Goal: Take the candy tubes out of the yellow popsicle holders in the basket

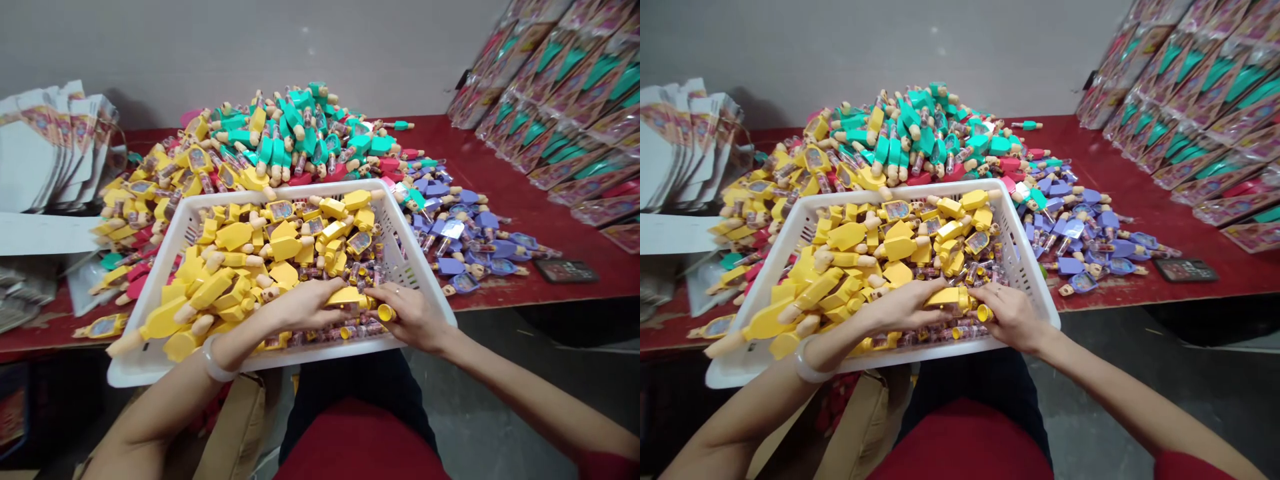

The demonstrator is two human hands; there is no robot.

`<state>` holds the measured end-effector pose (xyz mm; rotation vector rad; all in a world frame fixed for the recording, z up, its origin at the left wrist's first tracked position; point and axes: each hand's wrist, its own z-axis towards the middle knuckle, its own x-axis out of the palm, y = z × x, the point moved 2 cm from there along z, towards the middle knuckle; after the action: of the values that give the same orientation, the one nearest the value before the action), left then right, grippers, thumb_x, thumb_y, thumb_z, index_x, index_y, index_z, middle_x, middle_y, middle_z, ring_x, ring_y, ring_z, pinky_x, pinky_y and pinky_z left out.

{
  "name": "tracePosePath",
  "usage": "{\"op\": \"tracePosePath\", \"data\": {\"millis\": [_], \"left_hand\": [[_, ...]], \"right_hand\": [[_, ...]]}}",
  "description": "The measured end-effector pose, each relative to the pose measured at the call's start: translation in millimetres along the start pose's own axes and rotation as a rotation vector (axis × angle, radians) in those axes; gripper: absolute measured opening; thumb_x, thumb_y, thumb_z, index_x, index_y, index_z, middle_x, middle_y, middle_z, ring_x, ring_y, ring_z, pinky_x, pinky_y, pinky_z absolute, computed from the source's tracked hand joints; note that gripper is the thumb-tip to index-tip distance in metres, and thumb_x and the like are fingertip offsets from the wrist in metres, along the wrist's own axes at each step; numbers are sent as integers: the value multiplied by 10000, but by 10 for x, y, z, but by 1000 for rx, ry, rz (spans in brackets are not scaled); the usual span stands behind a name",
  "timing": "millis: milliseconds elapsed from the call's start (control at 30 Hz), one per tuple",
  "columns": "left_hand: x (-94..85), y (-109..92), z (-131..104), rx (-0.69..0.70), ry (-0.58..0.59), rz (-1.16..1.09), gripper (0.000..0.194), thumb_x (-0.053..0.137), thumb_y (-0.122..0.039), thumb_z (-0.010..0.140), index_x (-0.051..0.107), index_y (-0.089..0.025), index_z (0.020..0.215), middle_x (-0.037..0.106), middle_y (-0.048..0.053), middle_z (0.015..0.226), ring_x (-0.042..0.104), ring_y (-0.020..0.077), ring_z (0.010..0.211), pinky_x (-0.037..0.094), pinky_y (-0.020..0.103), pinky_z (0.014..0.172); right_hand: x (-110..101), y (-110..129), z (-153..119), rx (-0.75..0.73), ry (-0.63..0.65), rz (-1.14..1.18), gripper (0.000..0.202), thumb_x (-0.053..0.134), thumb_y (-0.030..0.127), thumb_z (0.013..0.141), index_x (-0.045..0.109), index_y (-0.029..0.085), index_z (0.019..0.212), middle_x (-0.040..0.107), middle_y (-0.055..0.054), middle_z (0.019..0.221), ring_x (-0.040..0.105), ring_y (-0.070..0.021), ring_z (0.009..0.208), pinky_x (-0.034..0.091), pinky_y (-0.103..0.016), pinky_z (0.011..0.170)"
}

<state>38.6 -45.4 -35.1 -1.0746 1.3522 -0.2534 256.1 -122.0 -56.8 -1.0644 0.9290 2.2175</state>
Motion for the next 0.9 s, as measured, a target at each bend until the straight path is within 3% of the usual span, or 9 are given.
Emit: {"op": "tracePosePath", "data": {"millis": [100, 200, 333, 433, 667, 900], "left_hand": [[3, -15, -8, -75, 41, -31, 439, 542, -563, 877, 583, -187, 1099, 651, 50, 971, 599, 202, 842, 425, 275, 726], [0, -16, -6, -180, 135, -232, 441, 601, -567, 824, 630, -191, 1051, 663, 23, 985, 601, 208, 890, 434, 270, 737], [15, -47, -2, -305, 256, -609, 380, 695, -429, 752, 678, -207, 1059, 684, -9, 1054, 602, 199, 995, 452, 257, 833], [14, -78, -5, -389, 294, -716, 344, 683, -390, 739, 697, -193, 1021, 700, 3, 974, 620, 189, 903, 469, 261, 785], [-94, -96, -60, -176, 226, -405, 438, 686, -485, 774, 654, -253, 1144, 667, -15, 1142, 586, 217, 1073, 442, 271, 893], [22, -158, -71, -53, 125, -50, 440, 590, -575, 854, 617, -199, 1080, 670, 27, 935, 607, 181, 805, 418, 250, 701]], "right_hand": [[40, 16, -47, -81, -4, -111, 430, 517, 139, 856, 560, 150, 1284, 710, -129, 1022, 678, -235, 934, 568, -356, 795], [35, 55, -56, -166, -23, -126, 454, 481, 111, 855, 540, 141, 1304, 715, -128, 1008, 684, -224, 894, 570, -352, 766], [-5, 107, -44, -243, -31, -126, 437, 482, 145, 889, 506, 104, 1324, 715, -154, 996, 688, -237, 839, 569, -354, 683], [-15, 129, -43, -247, -55, -91, 453, 456, 166, 910, 477, 115, 1360, 716, -152, 1000, 694, -239, 864, 573, -357, 700], [-22, 243, -36, -136, -146, 54, 482, 607, 210, 881, 501, 172, 1349, 724, -122, 985, 698, -221, 891, 583, -330, 761], [-28, 272, -194, 34, -65, 165, 403, 595, 193, 902, 523, 189, 1298, 714, -114, 1016, 697, -217, 909, 595, -338, 768]]}}
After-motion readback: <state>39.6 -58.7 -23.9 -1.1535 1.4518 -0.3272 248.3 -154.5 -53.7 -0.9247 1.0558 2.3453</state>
